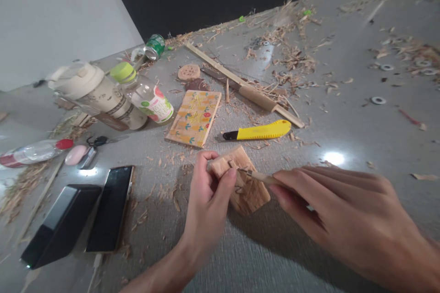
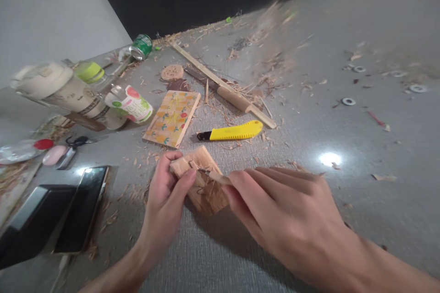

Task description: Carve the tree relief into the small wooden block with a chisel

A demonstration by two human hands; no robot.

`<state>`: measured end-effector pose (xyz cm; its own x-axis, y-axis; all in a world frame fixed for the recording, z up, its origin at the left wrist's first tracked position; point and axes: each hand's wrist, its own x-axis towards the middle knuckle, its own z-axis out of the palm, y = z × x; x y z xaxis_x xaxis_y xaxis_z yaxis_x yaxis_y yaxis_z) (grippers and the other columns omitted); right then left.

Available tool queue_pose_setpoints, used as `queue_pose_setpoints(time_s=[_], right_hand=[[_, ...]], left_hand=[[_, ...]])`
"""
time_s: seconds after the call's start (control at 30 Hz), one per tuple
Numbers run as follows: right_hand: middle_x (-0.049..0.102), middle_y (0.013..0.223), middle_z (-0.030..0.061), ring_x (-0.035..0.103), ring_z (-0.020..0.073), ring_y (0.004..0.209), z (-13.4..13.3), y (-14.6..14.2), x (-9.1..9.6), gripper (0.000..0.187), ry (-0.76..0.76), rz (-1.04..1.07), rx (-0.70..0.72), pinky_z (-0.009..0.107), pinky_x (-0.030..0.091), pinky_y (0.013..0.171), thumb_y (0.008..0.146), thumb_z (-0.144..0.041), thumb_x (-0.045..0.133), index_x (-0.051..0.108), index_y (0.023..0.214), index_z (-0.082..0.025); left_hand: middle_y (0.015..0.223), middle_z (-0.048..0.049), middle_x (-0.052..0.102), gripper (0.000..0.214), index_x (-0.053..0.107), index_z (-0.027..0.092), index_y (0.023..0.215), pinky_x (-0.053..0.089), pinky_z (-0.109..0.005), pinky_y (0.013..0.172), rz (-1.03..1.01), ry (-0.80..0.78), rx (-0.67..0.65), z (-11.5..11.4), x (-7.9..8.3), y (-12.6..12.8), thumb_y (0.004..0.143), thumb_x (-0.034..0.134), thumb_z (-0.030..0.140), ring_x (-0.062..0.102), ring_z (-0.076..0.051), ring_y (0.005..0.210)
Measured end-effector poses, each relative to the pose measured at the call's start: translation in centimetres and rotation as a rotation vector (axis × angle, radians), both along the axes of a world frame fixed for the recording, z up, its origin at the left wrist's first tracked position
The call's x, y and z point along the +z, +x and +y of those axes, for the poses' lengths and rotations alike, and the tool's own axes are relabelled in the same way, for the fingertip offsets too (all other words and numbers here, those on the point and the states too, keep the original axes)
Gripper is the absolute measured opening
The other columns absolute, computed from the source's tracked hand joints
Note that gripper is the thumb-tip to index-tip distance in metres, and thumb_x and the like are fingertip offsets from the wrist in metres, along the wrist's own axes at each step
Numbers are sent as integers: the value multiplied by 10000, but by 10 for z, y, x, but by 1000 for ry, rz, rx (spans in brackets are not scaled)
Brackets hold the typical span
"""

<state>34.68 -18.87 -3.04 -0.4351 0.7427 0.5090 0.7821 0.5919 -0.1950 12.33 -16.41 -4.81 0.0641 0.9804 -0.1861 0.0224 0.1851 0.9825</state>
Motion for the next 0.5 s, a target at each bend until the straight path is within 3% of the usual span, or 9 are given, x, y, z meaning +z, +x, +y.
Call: queue_pose_setpoints(time_s=[0.27, 0.5], right_hand=[[744, 696, -17, 611, 170, 499, -1, 1, 1, 277, -10, 0, 0, 387, 428, 521, 1174, -197, 585, 655, 914, -262], [793, 749, -9, 637, 168, 510, -2, 1, 2, 281, -46, 38, 19, 388, 434, 530, 1166, -179, 576, 663, 915, -270]], left_hand=[[870, 46, 622, 315, 554, 248, 1202, 510, -262, 703, 1, -29, -12, 0, -2, -1, 1055, 772, 421, 556, -157, 757], [877, 27, 685, 263, 661, 259, 1271, 516, -294, 707, 59, -22, 3, 1, 2, -1, 1073, 719, 422, 625, -185, 771]])
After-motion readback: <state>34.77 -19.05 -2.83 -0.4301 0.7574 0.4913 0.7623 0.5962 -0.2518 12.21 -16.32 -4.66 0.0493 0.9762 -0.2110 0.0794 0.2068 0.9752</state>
